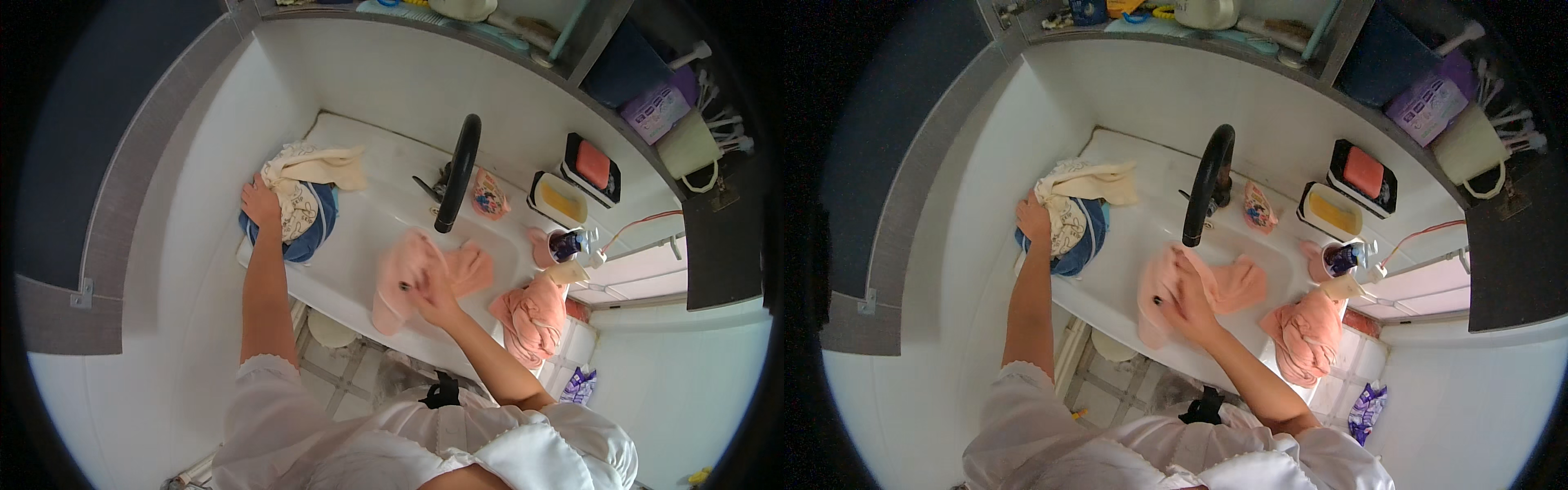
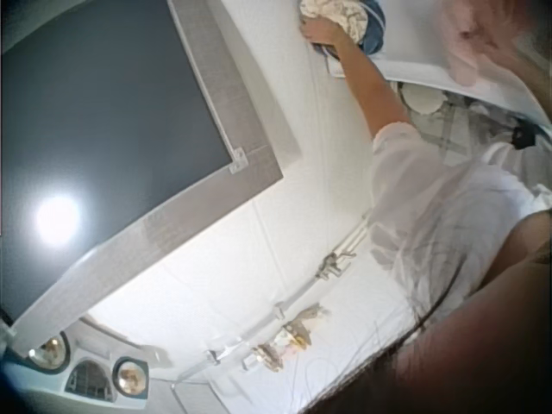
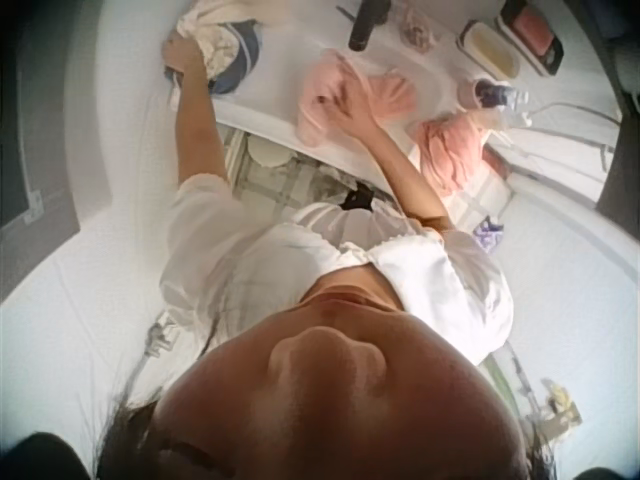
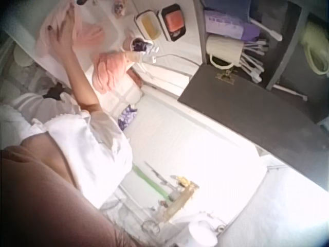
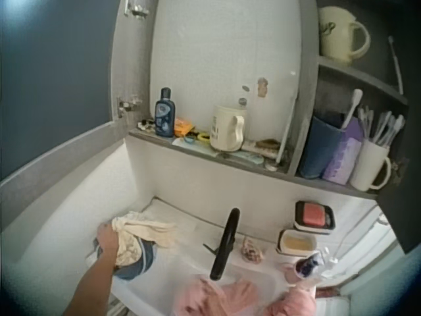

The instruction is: The person washes pink fabric items in a sink by hand, rinsing them under running water and wringing them out.

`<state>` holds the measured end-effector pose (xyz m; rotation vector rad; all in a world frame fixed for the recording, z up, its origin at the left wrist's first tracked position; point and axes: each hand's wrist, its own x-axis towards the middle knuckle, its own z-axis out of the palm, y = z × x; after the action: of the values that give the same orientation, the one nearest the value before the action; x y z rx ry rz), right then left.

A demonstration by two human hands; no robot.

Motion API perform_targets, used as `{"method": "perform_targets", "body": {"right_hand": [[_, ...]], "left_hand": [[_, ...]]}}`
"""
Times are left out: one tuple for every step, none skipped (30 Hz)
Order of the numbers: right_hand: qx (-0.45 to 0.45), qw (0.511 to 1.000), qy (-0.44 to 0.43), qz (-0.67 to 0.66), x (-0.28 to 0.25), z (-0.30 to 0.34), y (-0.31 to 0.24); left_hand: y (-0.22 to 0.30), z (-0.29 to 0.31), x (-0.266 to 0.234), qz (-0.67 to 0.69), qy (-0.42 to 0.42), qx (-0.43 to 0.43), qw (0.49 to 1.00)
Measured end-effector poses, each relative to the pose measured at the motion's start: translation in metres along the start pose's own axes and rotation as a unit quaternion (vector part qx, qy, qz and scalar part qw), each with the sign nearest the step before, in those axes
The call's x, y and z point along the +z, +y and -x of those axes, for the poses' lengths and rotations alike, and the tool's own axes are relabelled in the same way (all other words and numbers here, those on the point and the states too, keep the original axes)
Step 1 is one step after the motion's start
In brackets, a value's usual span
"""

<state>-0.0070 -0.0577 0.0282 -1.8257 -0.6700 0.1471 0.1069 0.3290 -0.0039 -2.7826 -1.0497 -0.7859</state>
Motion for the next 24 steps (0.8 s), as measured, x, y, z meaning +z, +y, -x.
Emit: {"method": "perform_targets", "body": {"right_hand": [[0.031,0.984,-0.067,0.162,0.008,-0.009,0.006],[0.060,0.937,-0.132,0.319,0.012,-0.013,0.010],[0.105,0.931,-0.181,0.298,0.010,-0.011,0.013],[0.153,0.921,-0.232,0.273,0.005,-0.005,0.013],[0.196,0.908,-0.278,0.246,-0.001,-0.001,0.011],[0.180,0.925,-0.252,0.219,-0.004,0.009,0.019],[0.160,0.942,-0.226,0.190,-0.006,0.021,0.029],[0.146,0.955,-0.198,0.164,-0.012,0.029,0.035],[0.147,0.960,-0.176,0.162,-0.018,0.036,0.041],[0.151,0.963,-0.148,0.165,-0.029,0.038,0.045],[0.150,0.967,-0.122,0.166,-0.035,0.035,0.046],[0.149,0.974,-0.109,0.135,-0.044,0.018,0.037],[0.144,0.979,-0.099,0.100,-0.050,-0.007,0.023],[0.094,0.980,-0.011,0.177,-0.051,-0.024,0.014],[0.048,0.963,0.078,0.252,-0.053,-0.041,0.013],[-0.040,0.963,0.112,0.241,-0.053,-0.067,0.030],[-0.121,0.953,0.150,0.234,-0.059,-0.094,0.053],[-0.125,0.954,0.134,0.236,-0.041,-0.121,0.047],[-0.112,0.952,0.127,0.256,-0.039,-0.138,0.056],[-0.093,0.955,0.099,0.263,-0.030,-0.156,0.063],[-0.068,0.954,0.076,0.282,-0.029,-0.172,0.086],[-0.046,0.952,0.049,0.299,-0.025,-0.181,0.104],[-0.014,0.958,0.036,0.283,-0.021,-0.188,0.110],[0.018,0.963,0.025,0.268,-0.020,-0.194,0.115]], "left_hand": [[-0.001,0.002,0.003,-0.012,0.036,0.012,0.999],[-0.003,0.003,0.004,-0.024,0.072,0.023,0.997],[-0.006,-0.001,0.005,-0.010,0.001,0.032,0.999],[-0.009,-0.006,-0.002,0.001,-0.074,0.041,0.996],[-0.013,-0.014,-0.010,0.013,-0.143,0.050,0.988],[-0.026,-0.021,-0.017,0.110,-0.185,0.053,0.975],[-0.050,-0.031,-0.027,0.203,-0.222,0.054,0.952],[-0.056,-0.034,-0.038,0.300,-0.261,0.056,0.916],[-0.063,-0.032,-0.049,0.326,-0.265,0.019,0.907],[-0.057,-0.028,-0.069,0.358,-0.269,-0.013,0.894],[-0.055,-0.021,-0.090,0.387,-0.270,-0.046,0.881],[-0.054,-0.007,-0.103,0.341,-0.187,0.032,0.921],[-0.053,0.013,-0.112,0.328,-0.136,0.051,0.933],[-0.044,0.038,-0.120,0.317,-0.087,0.071,0.942],[-0.012,0.075,-0.141,0.435,-0.117,0.001,0.893],[-0.008,0.113,-0.130,0.421,-0.085,0.068,0.900],[0.024,0.154,-0.144,0.452,-0.134,0.082,0.878],[0.020,0.197,-0.112,0.355,-0.053,0.210,0.909],[0.065,0.209,-0.134,0.347,-0.279,0.225,0.867],[0.073,0.240,-0.109,0.305,-0.206,0.300,0.880],[0.092,0.262,-0.086,0.246,-0.238,0.323,0.882],[0.103,0.275,-0.068,0.184,-0.269,0.339,0.883],[0.106,0.275,-0.059,0.136,-0.326,0.324,0.878],[0.110,0.272,-0.049,0.090,-0.381,0.306,0.868]]}}
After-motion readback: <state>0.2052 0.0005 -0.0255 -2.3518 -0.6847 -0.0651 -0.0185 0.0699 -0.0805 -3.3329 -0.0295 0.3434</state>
